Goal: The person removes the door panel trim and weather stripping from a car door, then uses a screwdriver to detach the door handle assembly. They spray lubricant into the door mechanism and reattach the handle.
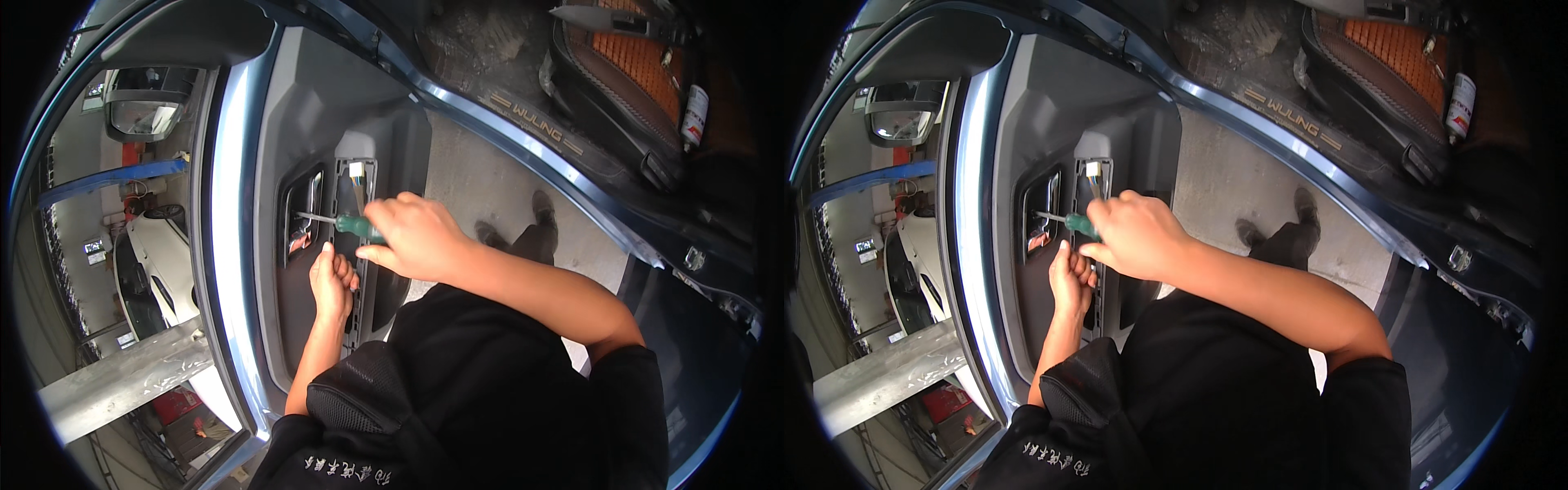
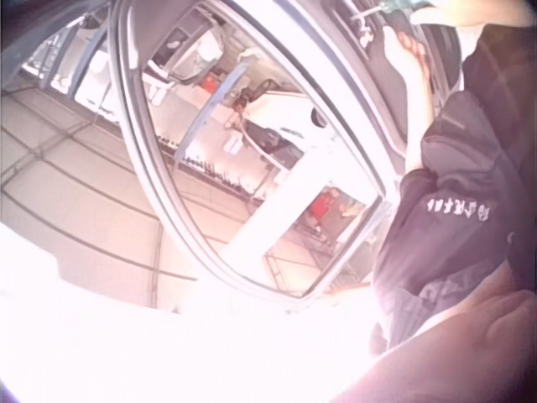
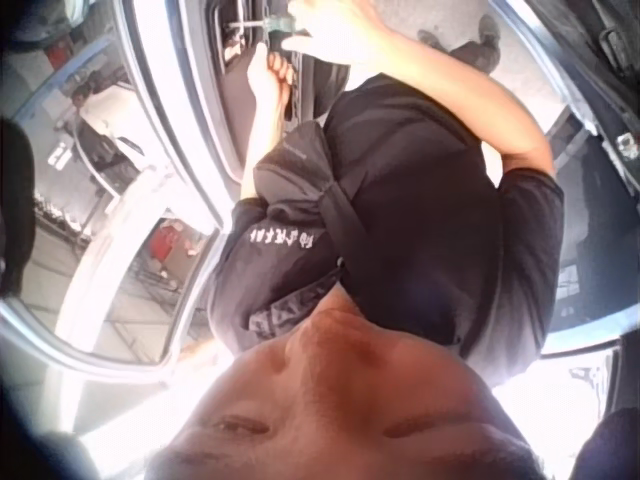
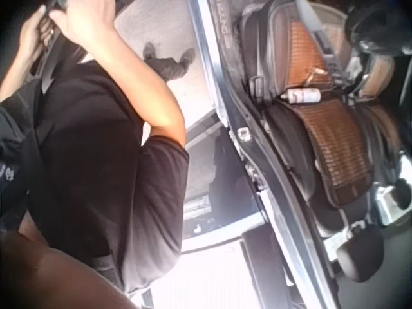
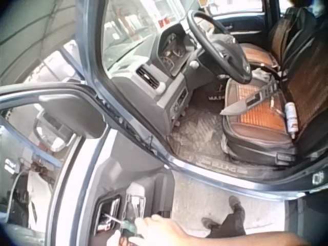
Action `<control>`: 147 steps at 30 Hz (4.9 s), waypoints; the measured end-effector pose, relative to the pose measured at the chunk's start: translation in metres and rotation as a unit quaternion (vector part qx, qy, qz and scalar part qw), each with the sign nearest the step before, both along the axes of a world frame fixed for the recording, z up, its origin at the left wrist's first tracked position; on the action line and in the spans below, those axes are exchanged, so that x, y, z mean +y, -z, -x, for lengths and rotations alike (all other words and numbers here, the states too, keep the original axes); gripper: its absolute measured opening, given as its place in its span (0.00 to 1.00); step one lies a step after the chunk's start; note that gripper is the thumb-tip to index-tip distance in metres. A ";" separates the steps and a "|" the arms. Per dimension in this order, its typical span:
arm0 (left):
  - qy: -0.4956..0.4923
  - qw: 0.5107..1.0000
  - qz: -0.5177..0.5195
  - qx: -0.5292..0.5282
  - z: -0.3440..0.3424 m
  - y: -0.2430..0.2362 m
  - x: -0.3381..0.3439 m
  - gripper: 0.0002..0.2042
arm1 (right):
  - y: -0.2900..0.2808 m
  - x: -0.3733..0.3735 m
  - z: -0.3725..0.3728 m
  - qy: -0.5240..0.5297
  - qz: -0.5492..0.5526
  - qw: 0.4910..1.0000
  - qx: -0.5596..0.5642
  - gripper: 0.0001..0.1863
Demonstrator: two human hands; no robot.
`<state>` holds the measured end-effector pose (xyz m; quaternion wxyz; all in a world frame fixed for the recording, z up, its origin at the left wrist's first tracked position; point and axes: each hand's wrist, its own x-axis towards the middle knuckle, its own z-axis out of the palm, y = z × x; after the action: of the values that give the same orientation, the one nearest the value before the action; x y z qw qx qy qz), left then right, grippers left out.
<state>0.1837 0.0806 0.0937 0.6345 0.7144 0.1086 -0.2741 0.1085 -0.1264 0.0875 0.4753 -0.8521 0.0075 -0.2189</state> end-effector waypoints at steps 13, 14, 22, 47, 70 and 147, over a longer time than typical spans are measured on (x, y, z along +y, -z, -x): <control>-0.085 0.995 -0.022 -0.052 -0.002 -0.015 -0.025 0.22 | 0.002 -0.002 -0.014 -0.052 -0.191 0.975 0.098 0.18; -0.090 0.994 -0.025 -0.061 -0.002 -0.014 -0.027 0.22 | 0.005 0.003 -0.016 -0.037 -0.370 0.909 0.186 0.18; -0.093 0.992 -0.076 -0.048 0.000 -0.017 -0.017 0.19 | -0.024 -0.008 -0.013 -0.082 -0.206 0.962 0.161 0.23; -0.083 0.851 -0.394 -0.336 -0.018 0.021 -0.074 0.19 | 0.189 -0.442 0.141 0.312 0.088 0.924 0.200 0.19; -0.023 0.725 -0.625 -0.289 -0.002 -0.002 -0.100 0.31 | 0.045 -0.148 -0.047 -0.086 0.107 0.984 -0.113 0.10; 0.145 0.764 -0.627 0.040 0.371 0.127 0.032 0.12 | 0.013 -0.013 -0.112 -0.203 0.104 0.972 -0.051 0.08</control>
<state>-0.1870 0.1129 -0.0329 -0.0068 0.9488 0.1767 -0.2616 0.2204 -0.1395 0.0748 0.4186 -0.8681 -0.2131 -0.1606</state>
